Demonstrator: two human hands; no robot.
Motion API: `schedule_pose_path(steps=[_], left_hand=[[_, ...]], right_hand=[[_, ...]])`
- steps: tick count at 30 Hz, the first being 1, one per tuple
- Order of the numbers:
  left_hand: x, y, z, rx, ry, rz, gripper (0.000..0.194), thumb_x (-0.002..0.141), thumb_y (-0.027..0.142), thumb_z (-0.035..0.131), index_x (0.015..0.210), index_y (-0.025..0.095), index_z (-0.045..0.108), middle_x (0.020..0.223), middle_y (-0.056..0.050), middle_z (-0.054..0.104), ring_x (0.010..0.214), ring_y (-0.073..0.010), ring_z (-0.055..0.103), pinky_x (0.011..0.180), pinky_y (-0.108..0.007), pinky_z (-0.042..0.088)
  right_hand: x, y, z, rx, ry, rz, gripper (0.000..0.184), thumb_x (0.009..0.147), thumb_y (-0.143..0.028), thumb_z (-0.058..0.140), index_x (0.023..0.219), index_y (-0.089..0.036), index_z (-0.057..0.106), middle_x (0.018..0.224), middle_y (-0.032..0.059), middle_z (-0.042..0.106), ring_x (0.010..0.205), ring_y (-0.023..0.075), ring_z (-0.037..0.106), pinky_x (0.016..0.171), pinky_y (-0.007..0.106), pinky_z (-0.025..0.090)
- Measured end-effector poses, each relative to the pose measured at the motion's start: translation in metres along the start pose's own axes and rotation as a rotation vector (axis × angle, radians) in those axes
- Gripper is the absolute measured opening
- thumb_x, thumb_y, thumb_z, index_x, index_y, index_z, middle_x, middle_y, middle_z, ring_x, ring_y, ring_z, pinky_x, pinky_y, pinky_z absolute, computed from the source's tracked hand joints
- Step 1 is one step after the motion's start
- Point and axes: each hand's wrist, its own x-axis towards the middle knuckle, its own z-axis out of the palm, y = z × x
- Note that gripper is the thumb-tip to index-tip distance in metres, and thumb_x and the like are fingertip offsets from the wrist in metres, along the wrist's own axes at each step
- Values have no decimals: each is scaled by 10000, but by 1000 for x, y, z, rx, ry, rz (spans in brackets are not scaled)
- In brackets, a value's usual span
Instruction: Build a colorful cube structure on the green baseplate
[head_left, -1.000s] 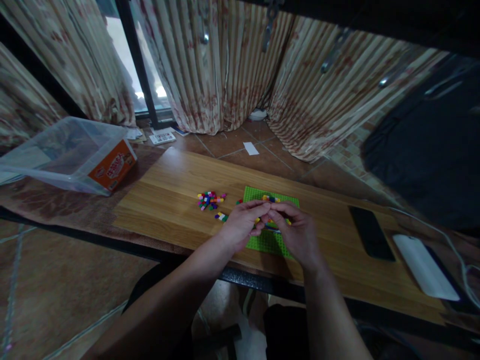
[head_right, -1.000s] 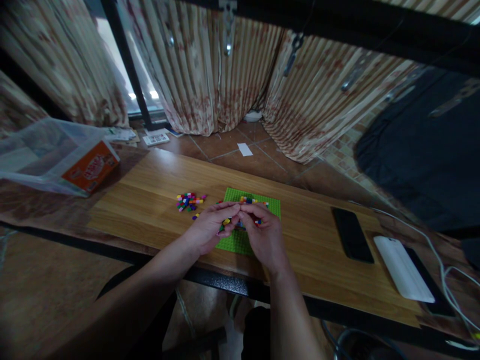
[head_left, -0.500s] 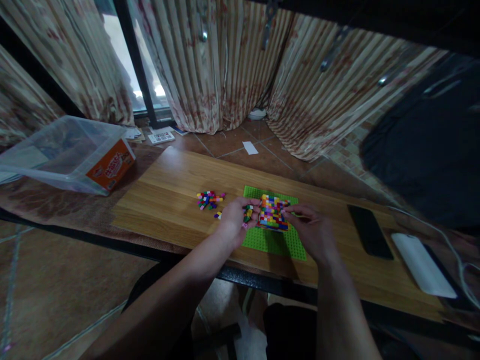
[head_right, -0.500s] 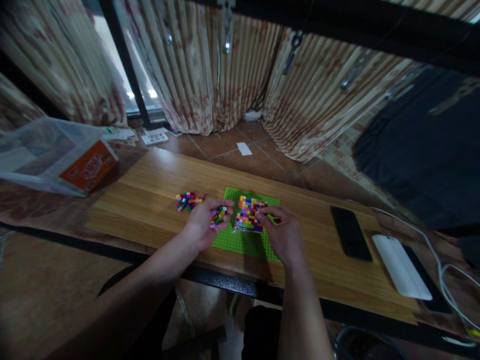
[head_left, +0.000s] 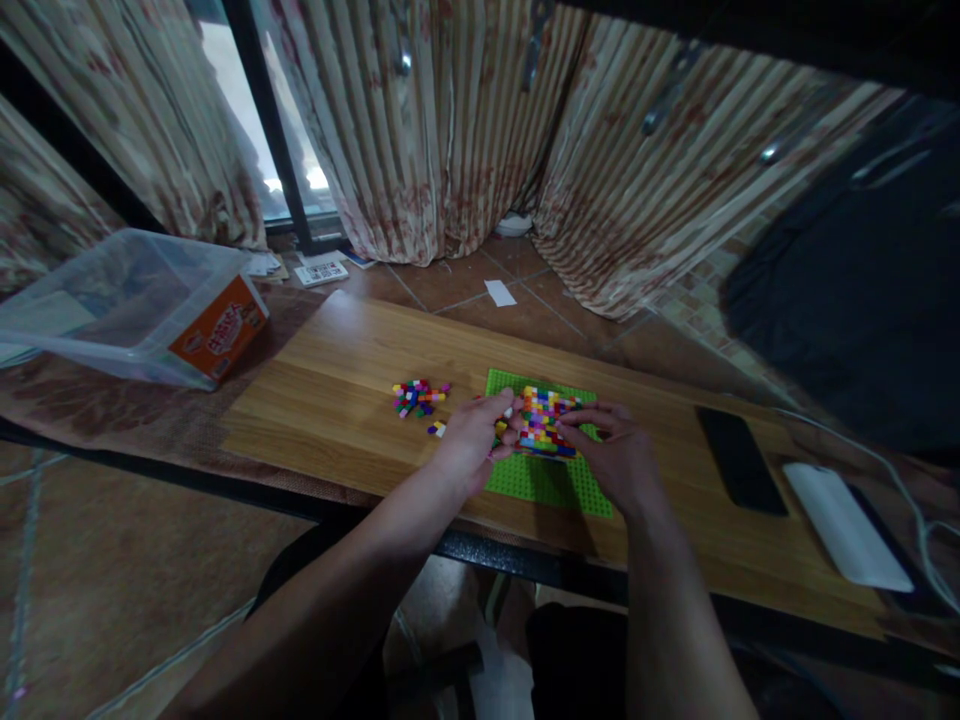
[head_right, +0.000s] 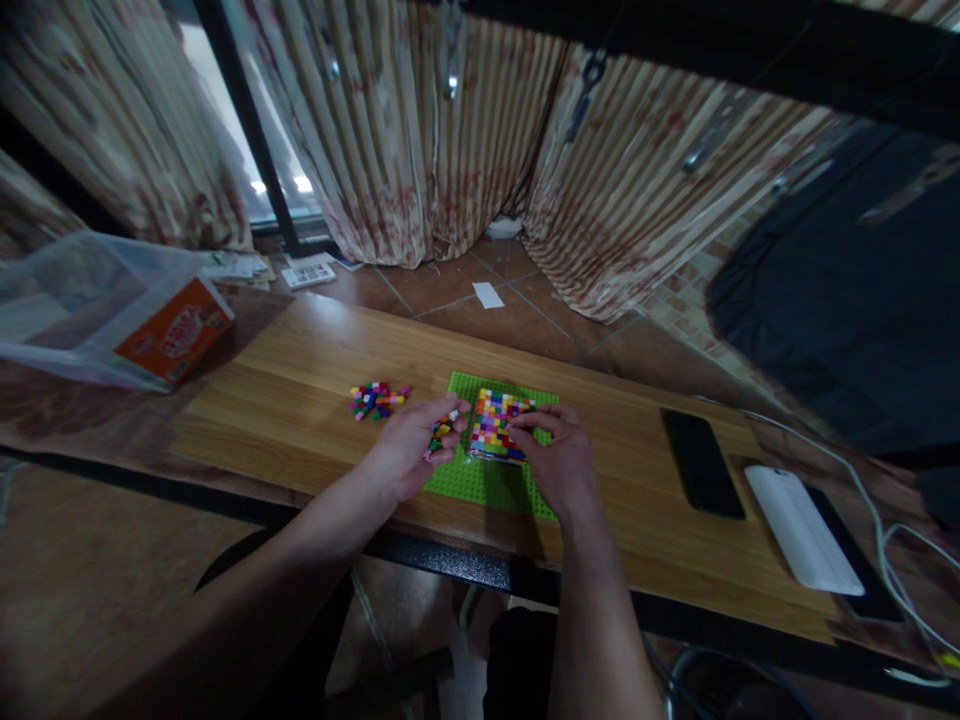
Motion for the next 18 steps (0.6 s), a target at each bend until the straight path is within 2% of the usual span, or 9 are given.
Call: schedule_pose_path(steps=[3,8,13,18], left_hand=[[0,-1,-2,16,-46,11,241,771,311,737,720,128,589,585,38,489,439,-20,357,400,-168,163],[2,-3,-4,46,-103,25,292,749,372,762,724,129,602,578,50,462,421,-13,329,388,-175,139],[2,-4,-3,54,-73,4,308,766,394,746,729,120,610,567,48,453,423,-15,333,391,-172,141],[0,-1,0,65,-14,-8,284,802,365,710,724,119,593,574,38,459,431,-24,357,398,-174,157]], right_hand=[[1,-1,2,4,16,0,297,731,-526,695,774,-241,769,1021,76,636,1000,234,605,883,412,465],[3,-5,3,-10,41,21,319,716,-531,702,757,-216,738,987,88,669,969,246,613,862,418,468],[5,-4,3,-3,40,46,320,704,-532,704,720,-213,720,955,87,677,946,245,618,847,405,471],[5,0,4,43,-15,86,301,696,-516,702,700,-216,708,870,62,699,876,232,633,847,401,464]])
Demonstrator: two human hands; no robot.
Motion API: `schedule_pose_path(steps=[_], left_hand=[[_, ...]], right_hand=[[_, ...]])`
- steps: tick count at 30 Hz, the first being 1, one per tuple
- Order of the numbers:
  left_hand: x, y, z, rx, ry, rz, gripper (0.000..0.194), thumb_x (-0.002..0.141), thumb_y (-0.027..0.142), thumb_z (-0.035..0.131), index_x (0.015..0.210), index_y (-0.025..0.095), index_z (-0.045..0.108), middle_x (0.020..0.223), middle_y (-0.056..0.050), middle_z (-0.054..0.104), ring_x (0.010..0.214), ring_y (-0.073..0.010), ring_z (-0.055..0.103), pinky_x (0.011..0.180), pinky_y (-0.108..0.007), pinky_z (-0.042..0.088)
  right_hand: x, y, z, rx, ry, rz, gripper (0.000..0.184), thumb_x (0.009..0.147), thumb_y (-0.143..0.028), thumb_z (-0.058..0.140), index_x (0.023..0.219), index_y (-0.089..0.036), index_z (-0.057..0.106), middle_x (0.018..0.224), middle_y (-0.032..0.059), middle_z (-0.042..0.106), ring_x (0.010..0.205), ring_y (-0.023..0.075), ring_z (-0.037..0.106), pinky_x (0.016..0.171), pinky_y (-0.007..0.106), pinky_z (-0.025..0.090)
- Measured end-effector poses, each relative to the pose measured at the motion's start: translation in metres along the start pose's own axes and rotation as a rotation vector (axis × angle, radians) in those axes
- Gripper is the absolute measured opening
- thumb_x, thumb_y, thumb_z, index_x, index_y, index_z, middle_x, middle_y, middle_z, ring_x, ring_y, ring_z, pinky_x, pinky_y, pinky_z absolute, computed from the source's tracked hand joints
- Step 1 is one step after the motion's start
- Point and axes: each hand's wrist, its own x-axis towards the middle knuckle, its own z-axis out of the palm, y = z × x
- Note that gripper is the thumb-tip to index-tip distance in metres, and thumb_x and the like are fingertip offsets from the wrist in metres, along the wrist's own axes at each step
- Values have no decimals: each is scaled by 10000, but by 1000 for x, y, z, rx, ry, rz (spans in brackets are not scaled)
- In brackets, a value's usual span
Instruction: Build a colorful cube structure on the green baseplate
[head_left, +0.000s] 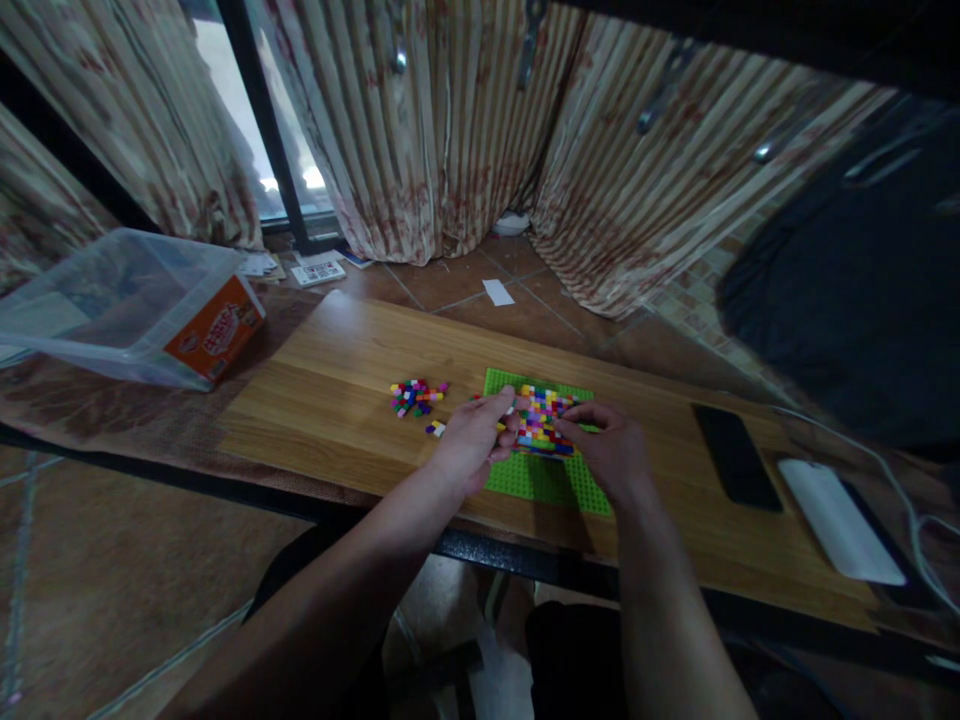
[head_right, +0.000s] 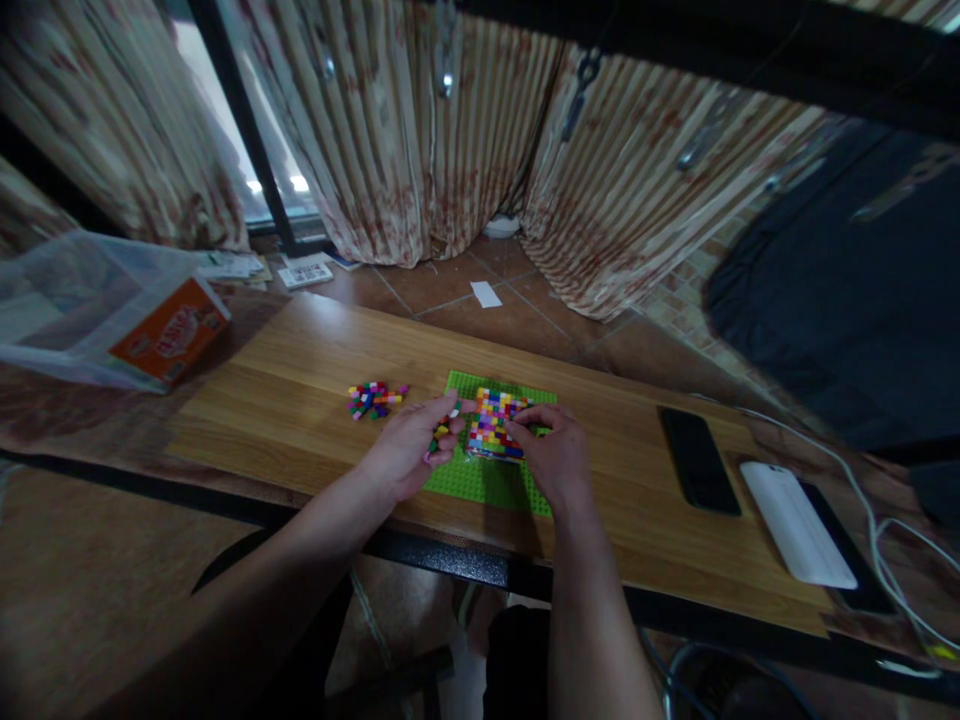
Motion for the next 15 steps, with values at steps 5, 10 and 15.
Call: schedule_pose_path(steps=[5,10,15], left_hand=[[-1,2,4,-13,72,-27,138,825,223,610,736,126,570,582,18,497,438,-38,388,400,-170,173],[1,2,3,-11,100,-44,36,759,124,570,723,127,571,583,17,511,440,-45,400,416,-170,239],[2,-2,0,14,37,1,97,756,110,604,672,120,557,605,3,532,437,-31,392,400,-167,179]], right_hand=[[-1,-2,1,30,-9,34,285,686,-496,704,691,-211,700,807,51,704,791,212,626,809,390,468],[-4,-6,0,-10,-9,10,289,704,-498,688,689,-209,700,783,44,704,765,208,625,785,387,471],[-5,-4,-3,-40,-18,-9,302,717,-506,690,722,-205,716,784,50,712,771,214,634,781,388,483]])
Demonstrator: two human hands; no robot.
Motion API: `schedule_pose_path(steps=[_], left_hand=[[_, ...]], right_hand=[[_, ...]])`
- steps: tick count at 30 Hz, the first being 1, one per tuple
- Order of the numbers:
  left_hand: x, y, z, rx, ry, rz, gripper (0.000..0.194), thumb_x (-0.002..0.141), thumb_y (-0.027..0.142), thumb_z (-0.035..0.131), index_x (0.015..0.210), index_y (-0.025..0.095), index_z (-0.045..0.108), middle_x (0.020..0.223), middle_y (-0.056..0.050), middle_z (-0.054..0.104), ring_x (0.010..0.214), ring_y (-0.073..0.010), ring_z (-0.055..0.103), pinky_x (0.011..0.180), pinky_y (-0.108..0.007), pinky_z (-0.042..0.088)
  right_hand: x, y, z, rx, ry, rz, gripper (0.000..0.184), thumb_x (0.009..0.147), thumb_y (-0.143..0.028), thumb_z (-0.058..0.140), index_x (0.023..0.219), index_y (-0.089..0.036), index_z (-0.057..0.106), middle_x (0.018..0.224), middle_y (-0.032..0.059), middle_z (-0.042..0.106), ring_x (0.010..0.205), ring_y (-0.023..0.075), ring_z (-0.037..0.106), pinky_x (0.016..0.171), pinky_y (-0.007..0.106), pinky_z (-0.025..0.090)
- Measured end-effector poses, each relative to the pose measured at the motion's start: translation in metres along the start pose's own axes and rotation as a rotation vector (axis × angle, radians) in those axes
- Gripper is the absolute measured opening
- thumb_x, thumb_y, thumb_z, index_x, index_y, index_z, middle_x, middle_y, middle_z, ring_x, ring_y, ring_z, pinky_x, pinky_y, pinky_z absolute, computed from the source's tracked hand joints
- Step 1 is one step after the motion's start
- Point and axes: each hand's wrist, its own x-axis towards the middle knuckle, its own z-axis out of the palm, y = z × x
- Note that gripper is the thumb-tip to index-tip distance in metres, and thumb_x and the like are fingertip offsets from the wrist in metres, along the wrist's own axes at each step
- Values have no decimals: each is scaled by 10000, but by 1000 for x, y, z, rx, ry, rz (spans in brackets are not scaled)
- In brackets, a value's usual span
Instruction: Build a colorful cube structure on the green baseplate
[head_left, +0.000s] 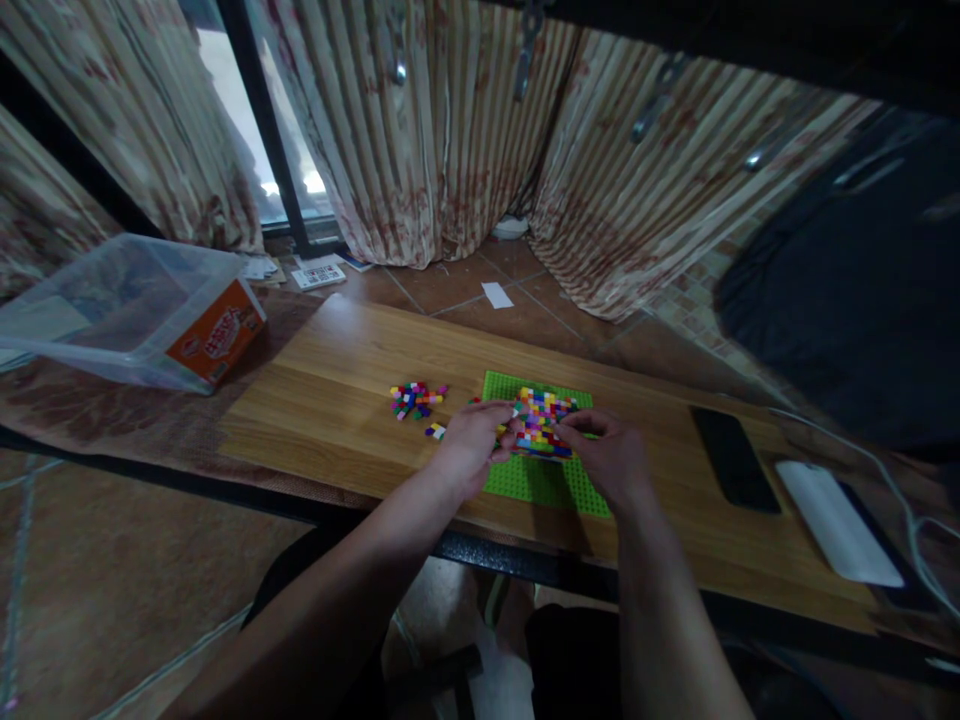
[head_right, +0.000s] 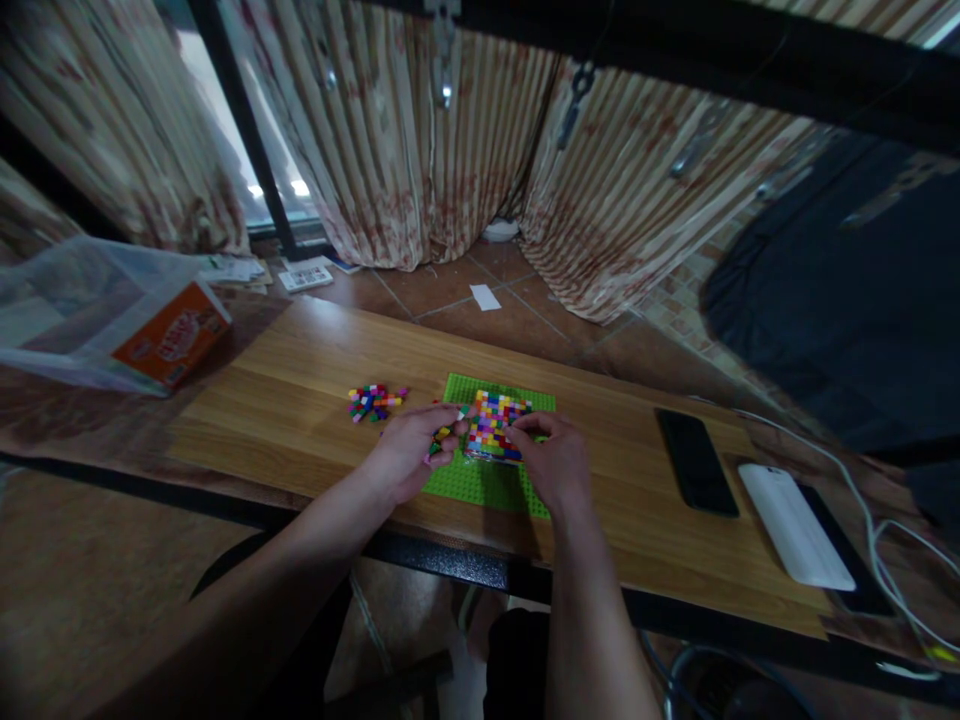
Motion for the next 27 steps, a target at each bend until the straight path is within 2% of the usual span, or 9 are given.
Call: schedule_pose_path(steps=[4,7,14,19,27], left_hand=[[1,-3,0,25,-13,9,78,761,135,665,718,106,607,614,2,560,422,-22,378,393,-167,170],[2,-4,-1,44,-38,3,119,753,167,709,714,104,616,604,8,566,412,-14,367,391,-166,165],[4,-8,-6,102,-88,36,269,665,301,822,698,113,632,634,0,601,427,-10,377,407,-178,158],[5,-9,-7,140,-103,48,277,649,321,825,698,120,641,616,17,566,431,-14,365,412,-188,145],[3,-7,-6,145,-89,19,249,654,272,817,645,124,616,503,55,454,416,-18,318,415,-195,121]], right_hand=[[0,-4,0,54,75,-40,254,769,-449,668,783,-203,729,867,60,708,848,217,637,801,387,494],[-3,-14,2,124,124,-148,237,811,-425,646,847,-210,740,948,67,692,934,216,633,846,392,503],[-13,-37,7,163,0,-362,216,893,-348,584,1037,-285,732,1142,61,650,1094,200,614,969,408,488],[-15,-39,8,109,-49,-427,232,923,-312,540,1057,-289,728,1121,60,659,1077,196,617,973,406,484],[-15,-39,9,22,-18,-465,172,900,-295,566,945,-281,732,996,41,714,1018,215,642,931,411,496]])
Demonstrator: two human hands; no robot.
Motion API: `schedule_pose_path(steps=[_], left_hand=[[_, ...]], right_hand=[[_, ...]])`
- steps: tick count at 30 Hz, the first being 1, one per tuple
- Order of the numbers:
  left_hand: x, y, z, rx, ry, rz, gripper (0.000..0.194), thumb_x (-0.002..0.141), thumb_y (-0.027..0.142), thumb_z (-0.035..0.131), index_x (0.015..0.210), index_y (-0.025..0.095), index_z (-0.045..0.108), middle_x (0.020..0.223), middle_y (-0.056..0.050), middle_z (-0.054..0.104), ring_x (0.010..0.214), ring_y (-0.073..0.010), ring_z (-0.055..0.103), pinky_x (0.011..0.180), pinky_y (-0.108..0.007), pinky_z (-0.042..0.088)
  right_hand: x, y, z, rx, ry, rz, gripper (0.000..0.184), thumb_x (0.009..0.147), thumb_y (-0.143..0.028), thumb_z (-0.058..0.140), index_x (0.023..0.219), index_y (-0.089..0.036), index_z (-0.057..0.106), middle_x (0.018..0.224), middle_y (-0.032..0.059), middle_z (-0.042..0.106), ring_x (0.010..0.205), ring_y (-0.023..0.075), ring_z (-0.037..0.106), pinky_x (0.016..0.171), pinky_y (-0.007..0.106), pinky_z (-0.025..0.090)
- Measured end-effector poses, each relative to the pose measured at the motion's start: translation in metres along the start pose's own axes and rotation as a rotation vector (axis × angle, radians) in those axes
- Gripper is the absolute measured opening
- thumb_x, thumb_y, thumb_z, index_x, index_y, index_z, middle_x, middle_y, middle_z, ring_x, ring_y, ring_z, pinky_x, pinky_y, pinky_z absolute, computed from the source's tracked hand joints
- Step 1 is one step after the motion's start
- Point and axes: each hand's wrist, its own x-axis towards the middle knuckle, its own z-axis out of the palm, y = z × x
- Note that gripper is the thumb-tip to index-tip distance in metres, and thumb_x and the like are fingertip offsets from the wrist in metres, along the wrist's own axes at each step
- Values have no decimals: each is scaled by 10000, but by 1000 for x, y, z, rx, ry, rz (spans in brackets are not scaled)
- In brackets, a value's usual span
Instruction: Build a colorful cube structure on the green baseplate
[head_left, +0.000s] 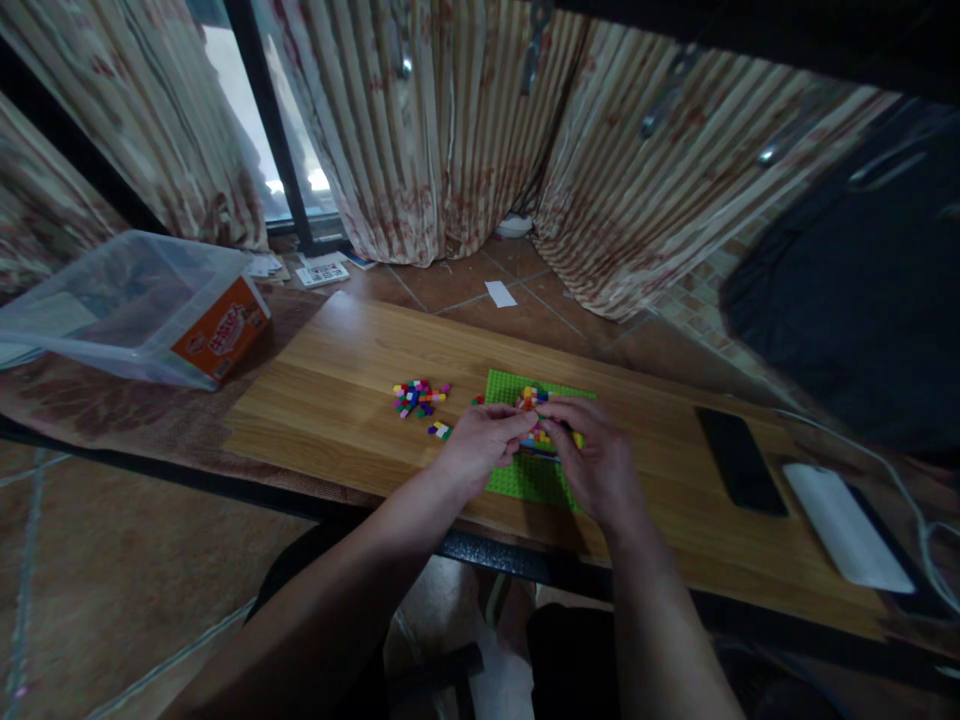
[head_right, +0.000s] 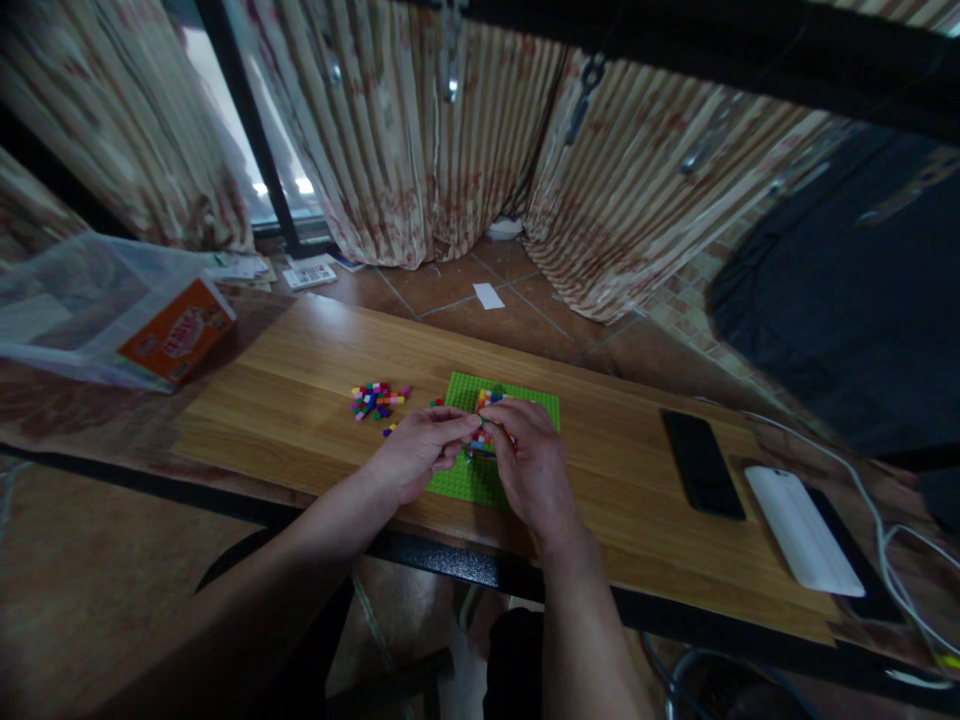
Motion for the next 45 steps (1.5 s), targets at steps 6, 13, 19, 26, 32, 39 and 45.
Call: schedule_pose_path(steps=[6,13,19,26,32,39,45], left_hand=[[0,1,1,-85,38,-19,187,664,170,772,629,112,598,528,39,479,415,-13,331,401,-179,125],[-2,0,5,-187,17,-42,182,657,155,763,624,108,591,545,42,466,432,-11,337,398,-164,157],[0,2,3,-232,2,-5,204,679,164,747,619,128,555,556,51,452,431,-17,340,392,-180,136],[-1,7,1,-235,18,-23,211,671,176,768,648,134,562,574,47,490,450,-24,378,402,-180,157],[-1,7,1,-242,-5,-16,203,698,164,747,658,133,551,587,45,486,440,-16,362,390,-174,136],[0,7,0,-246,-12,-9,189,719,176,740,673,123,565,578,51,474,447,-20,370,390,-177,147],[0,7,0,-248,-12,-19,198,725,179,745,672,120,564,579,49,471,449,-16,359,401,-178,141]], right_hand=[[0,-8,3,-56,13,2,170,904,-293,552,911,-275,721,959,35,738,958,217,666,925,421,495],[-1,-8,8,-68,112,62,186,900,-319,539,914,-264,716,959,46,731,945,217,665,888,401,517],[-1,-1,0,-2,238,170,270,894,-334,543,1091,-240,702,986,59,721,880,198,668,814,366,535],[-2,12,-12,-94,213,243,264,886,-358,533,947,-207,740,932,77,727,857,216,664,791,367,519],[-4,18,-15,-75,175,377,260,838,-379,578,935,-196,736,888,73,746,789,222,676,777,380,518],[-8,35,-15,21,98,373,232,762,-435,676,829,-228,758,1107,90,677,1062,252,621,895,418,486],[-9,50,-10,122,80,485,263,663,-471,762,796,-244,775,1127,93,664,1118,277,594,936,453,466]])
